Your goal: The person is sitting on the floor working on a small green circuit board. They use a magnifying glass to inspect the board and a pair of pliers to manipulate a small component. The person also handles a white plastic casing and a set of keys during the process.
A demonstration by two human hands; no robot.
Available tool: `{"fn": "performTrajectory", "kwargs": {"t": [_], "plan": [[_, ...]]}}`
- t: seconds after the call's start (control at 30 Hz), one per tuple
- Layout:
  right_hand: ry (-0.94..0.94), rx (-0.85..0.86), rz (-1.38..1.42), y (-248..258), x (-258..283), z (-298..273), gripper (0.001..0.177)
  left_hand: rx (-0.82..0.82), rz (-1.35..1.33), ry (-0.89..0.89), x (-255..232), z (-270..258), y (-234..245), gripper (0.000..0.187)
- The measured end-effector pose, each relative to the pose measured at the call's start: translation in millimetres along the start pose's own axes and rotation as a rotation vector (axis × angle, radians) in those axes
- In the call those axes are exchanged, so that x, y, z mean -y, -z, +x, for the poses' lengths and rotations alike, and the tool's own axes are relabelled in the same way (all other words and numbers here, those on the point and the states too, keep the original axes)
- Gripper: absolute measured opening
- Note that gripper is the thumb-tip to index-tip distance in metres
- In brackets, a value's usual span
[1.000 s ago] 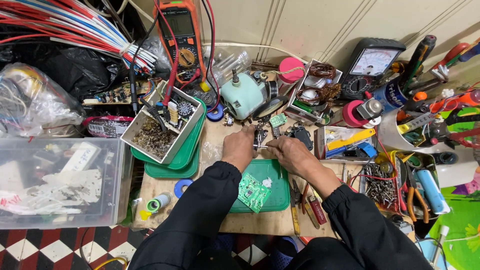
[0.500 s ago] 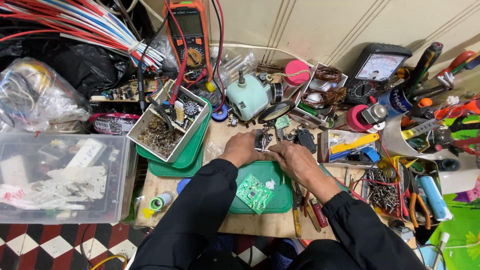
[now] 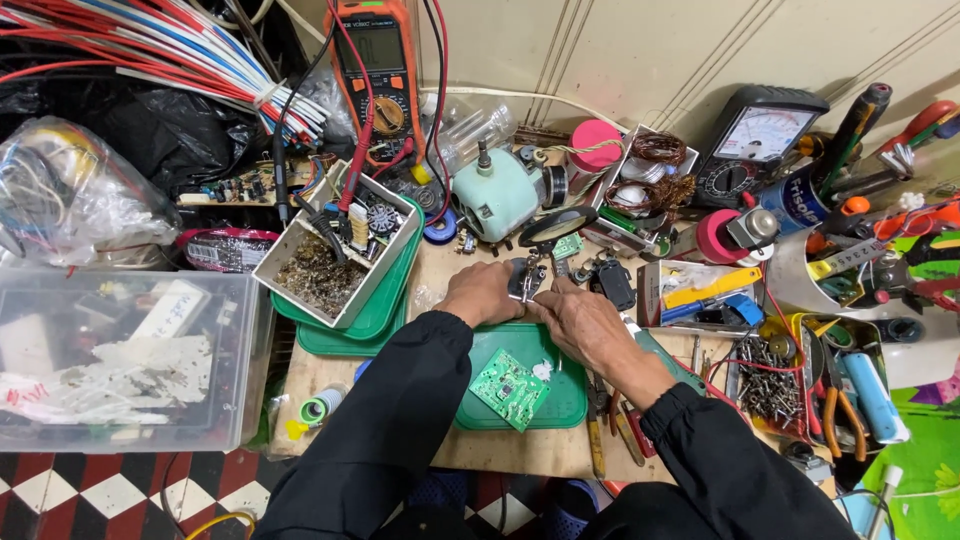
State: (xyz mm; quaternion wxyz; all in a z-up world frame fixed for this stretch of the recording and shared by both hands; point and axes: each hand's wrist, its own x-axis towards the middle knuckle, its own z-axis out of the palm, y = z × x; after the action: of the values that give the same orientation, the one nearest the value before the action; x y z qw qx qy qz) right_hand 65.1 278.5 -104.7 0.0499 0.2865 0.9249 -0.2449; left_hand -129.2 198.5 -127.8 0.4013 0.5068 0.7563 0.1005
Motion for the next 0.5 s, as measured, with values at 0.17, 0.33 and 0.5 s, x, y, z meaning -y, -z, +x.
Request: {"fn": "performTrajectory", "kwargs": {"t": [0.17,0.33,0.5], "plan": [[-0.042,0.044,0.022,5,5,3,0.03,-0.031,0.029,0.011,24,26,-18,0.079],[-0.078,0.047,0.062,2,-1,2,0.03,-0.038,0.04,0.017,18,22,-18,0.074],[-0.117,0.035,0.129,20,1,-6,0.032,-0.032,0.067,-0.001,-7,-14,3,0.074]]}}
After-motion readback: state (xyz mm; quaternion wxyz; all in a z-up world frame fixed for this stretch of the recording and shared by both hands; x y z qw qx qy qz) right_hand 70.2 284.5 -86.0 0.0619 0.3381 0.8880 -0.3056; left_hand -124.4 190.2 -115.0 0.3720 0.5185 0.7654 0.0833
